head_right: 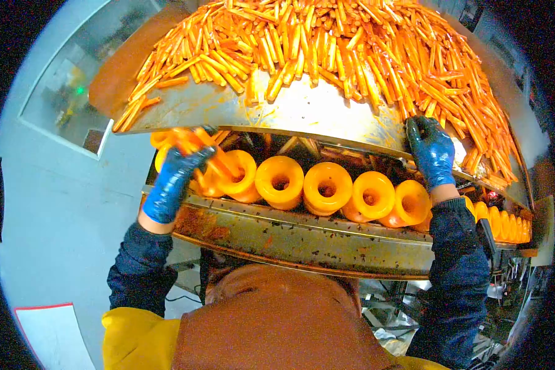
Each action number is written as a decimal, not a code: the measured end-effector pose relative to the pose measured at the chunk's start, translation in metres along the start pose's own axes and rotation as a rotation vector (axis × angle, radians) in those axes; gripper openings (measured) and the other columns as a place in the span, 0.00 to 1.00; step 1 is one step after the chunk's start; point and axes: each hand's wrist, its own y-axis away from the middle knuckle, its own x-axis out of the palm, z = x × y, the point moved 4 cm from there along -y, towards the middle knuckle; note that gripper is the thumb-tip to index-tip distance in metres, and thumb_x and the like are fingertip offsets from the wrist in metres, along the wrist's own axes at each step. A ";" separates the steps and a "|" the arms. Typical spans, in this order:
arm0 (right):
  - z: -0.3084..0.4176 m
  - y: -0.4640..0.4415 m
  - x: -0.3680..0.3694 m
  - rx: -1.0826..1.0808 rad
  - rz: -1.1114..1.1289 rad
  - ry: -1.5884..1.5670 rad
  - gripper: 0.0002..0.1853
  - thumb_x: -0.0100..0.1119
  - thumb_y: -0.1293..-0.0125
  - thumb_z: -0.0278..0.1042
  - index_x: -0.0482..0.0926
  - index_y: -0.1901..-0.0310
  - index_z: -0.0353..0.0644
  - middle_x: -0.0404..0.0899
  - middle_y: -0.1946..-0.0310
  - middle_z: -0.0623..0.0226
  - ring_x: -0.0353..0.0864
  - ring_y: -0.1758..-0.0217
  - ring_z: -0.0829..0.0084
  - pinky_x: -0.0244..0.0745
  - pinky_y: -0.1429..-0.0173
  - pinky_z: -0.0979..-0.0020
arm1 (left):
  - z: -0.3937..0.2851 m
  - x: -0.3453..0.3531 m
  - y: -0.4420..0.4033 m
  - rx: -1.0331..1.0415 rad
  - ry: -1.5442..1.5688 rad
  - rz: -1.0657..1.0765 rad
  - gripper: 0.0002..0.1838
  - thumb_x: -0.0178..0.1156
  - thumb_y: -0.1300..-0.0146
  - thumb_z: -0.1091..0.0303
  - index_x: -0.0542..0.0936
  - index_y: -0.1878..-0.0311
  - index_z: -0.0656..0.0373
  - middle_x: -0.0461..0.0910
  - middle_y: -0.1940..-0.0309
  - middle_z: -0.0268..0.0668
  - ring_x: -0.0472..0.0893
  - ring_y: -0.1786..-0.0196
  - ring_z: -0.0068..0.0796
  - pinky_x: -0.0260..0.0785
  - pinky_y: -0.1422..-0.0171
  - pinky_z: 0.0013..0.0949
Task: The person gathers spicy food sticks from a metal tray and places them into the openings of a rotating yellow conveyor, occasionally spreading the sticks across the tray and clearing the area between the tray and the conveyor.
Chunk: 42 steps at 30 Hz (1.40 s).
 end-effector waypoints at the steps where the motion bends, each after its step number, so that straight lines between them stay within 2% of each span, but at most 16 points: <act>1: 0.000 0.000 0.000 0.027 0.019 -0.005 0.17 0.54 0.37 0.48 0.82 0.60 0.43 0.81 0.62 0.59 0.82 0.62 0.59 0.75 0.56 0.64 | -0.014 0.010 0.006 -0.067 0.115 0.002 0.12 0.63 0.42 0.66 0.80 0.56 0.60 0.79 0.67 0.27 0.75 0.66 0.18 0.68 0.61 0.24; 4: 0.000 -0.001 -0.001 0.045 0.031 -0.015 0.17 0.53 0.37 0.49 0.81 0.60 0.43 0.81 0.63 0.58 0.81 0.62 0.59 0.74 0.57 0.63 | -0.037 0.027 0.022 -0.113 0.255 0.026 0.14 0.62 0.41 0.65 0.80 0.54 0.61 0.79 0.66 0.28 0.74 0.67 0.17 0.67 0.63 0.23; 6: 0.002 0.000 -0.003 0.034 0.023 0.004 0.17 0.52 0.37 0.49 0.81 0.60 0.43 0.81 0.63 0.58 0.81 0.62 0.58 0.74 0.57 0.62 | -0.038 0.017 0.024 0.127 0.232 -0.077 0.15 0.60 0.39 0.63 0.79 0.52 0.60 0.79 0.66 0.28 0.74 0.66 0.18 0.67 0.62 0.23; 7: 0.004 0.001 -0.005 0.050 0.027 -0.010 0.18 0.51 0.37 0.49 0.81 0.60 0.44 0.80 0.63 0.58 0.80 0.61 0.58 0.74 0.56 0.61 | -0.058 0.011 0.028 -0.063 0.470 -0.097 0.16 0.59 0.39 0.63 0.78 0.51 0.61 0.79 0.63 0.30 0.75 0.63 0.19 0.68 0.59 0.25; 8: 0.003 0.001 -0.005 0.053 0.023 -0.012 0.18 0.51 0.37 0.49 0.81 0.60 0.44 0.80 0.63 0.58 0.80 0.61 0.58 0.74 0.56 0.61 | -0.056 0.004 0.030 -0.022 0.574 -0.226 0.15 0.58 0.38 0.63 0.78 0.52 0.61 0.79 0.62 0.32 0.76 0.61 0.21 0.69 0.57 0.26; 11: 0.002 0.001 -0.004 0.030 0.023 0.043 0.18 0.50 0.36 0.50 0.81 0.60 0.44 0.80 0.63 0.58 0.80 0.60 0.56 0.74 0.55 0.60 | -0.058 -0.006 0.026 0.045 0.684 -0.399 0.12 0.62 0.41 0.63 0.81 0.59 0.60 0.78 0.71 0.28 0.75 0.71 0.17 0.67 0.68 0.23; 14: 0.005 0.000 -0.005 0.061 0.046 0.054 0.19 0.50 0.36 0.50 0.81 0.60 0.43 0.80 0.62 0.58 0.79 0.58 0.56 0.74 0.53 0.61 | -0.046 0.009 0.026 0.036 0.276 -0.068 0.12 0.63 0.43 0.65 0.81 0.59 0.61 0.78 0.71 0.28 0.76 0.70 0.18 0.67 0.67 0.24; 15: -0.002 0.000 -0.001 0.014 0.000 0.040 0.19 0.50 0.36 0.50 0.81 0.59 0.43 0.80 0.60 0.57 0.79 0.57 0.56 0.74 0.52 0.61 | -0.035 0.016 0.024 -0.211 0.286 0.040 0.12 0.64 0.45 0.67 0.81 0.58 0.61 0.79 0.70 0.29 0.77 0.69 0.19 0.69 0.65 0.24; 18: 0.003 0.000 -0.005 0.057 0.041 0.051 0.19 0.50 0.36 0.50 0.81 0.59 0.43 0.80 0.59 0.56 0.79 0.57 0.56 0.74 0.52 0.60 | -0.050 0.033 0.029 -0.038 0.377 0.141 0.13 0.62 0.43 0.66 0.80 0.56 0.61 0.81 0.67 0.31 0.78 0.67 0.19 0.70 0.64 0.22; 22: 0.002 -0.001 -0.004 0.059 0.044 0.070 0.19 0.50 0.36 0.50 0.81 0.59 0.43 0.80 0.59 0.57 0.80 0.57 0.55 0.74 0.52 0.59 | -0.049 0.012 0.035 -0.141 0.349 0.120 0.13 0.61 0.42 0.66 0.79 0.55 0.60 0.80 0.70 0.31 0.78 0.68 0.19 0.69 0.65 0.21; 24: 0.003 0.000 -0.005 0.073 0.041 0.086 0.19 0.50 0.36 0.50 0.81 0.59 0.43 0.80 0.60 0.57 0.80 0.58 0.56 0.74 0.53 0.60 | -0.066 -0.016 0.044 -0.032 0.472 -0.265 0.11 0.60 0.41 0.67 0.80 0.56 0.59 0.80 0.74 0.30 0.78 0.72 0.19 0.66 0.69 0.19; 28: 0.005 0.001 -0.005 0.049 0.028 0.054 0.19 0.50 0.36 0.50 0.81 0.60 0.44 0.80 0.61 0.57 0.80 0.58 0.56 0.74 0.54 0.60 | -0.048 -0.044 0.042 -0.043 0.488 -0.276 0.10 0.59 0.41 0.67 0.81 0.58 0.59 0.80 0.72 0.33 0.76 0.75 0.18 0.63 0.72 0.19; 32: 0.005 0.000 -0.005 0.036 -0.001 0.074 0.18 0.51 0.36 0.50 0.81 0.60 0.44 0.81 0.61 0.57 0.80 0.59 0.56 0.74 0.54 0.60 | -0.030 -0.026 0.037 -0.171 0.362 0.036 0.14 0.59 0.43 0.68 0.79 0.54 0.62 0.80 0.61 0.33 0.76 0.64 0.21 0.69 0.56 0.23; 36: 0.005 0.001 -0.005 0.050 0.037 0.055 0.18 0.51 0.37 0.50 0.81 0.60 0.43 0.80 0.61 0.57 0.80 0.58 0.56 0.74 0.54 0.60 | -0.020 -0.047 0.026 0.049 0.555 -0.335 0.15 0.59 0.40 0.67 0.77 0.50 0.59 0.80 0.59 0.33 0.78 0.59 0.23 0.69 0.55 0.25; 38: 0.003 0.000 -0.004 0.043 0.034 0.055 0.18 0.51 0.37 0.50 0.81 0.60 0.43 0.80 0.61 0.56 0.80 0.58 0.55 0.74 0.53 0.61 | -0.013 -0.049 0.022 -0.037 0.470 -0.345 0.17 0.60 0.40 0.66 0.77 0.48 0.59 0.80 0.57 0.33 0.78 0.58 0.23 0.70 0.56 0.25; 42: 0.004 0.001 -0.005 -0.004 -0.021 0.031 0.16 0.52 0.37 0.47 0.81 0.61 0.42 0.80 0.62 0.56 0.80 0.60 0.55 0.74 0.55 0.60 | -0.029 -0.031 0.028 -0.121 0.228 0.053 0.22 0.62 0.42 0.63 0.76 0.45 0.60 0.78 0.52 0.34 0.77 0.51 0.25 0.71 0.51 0.29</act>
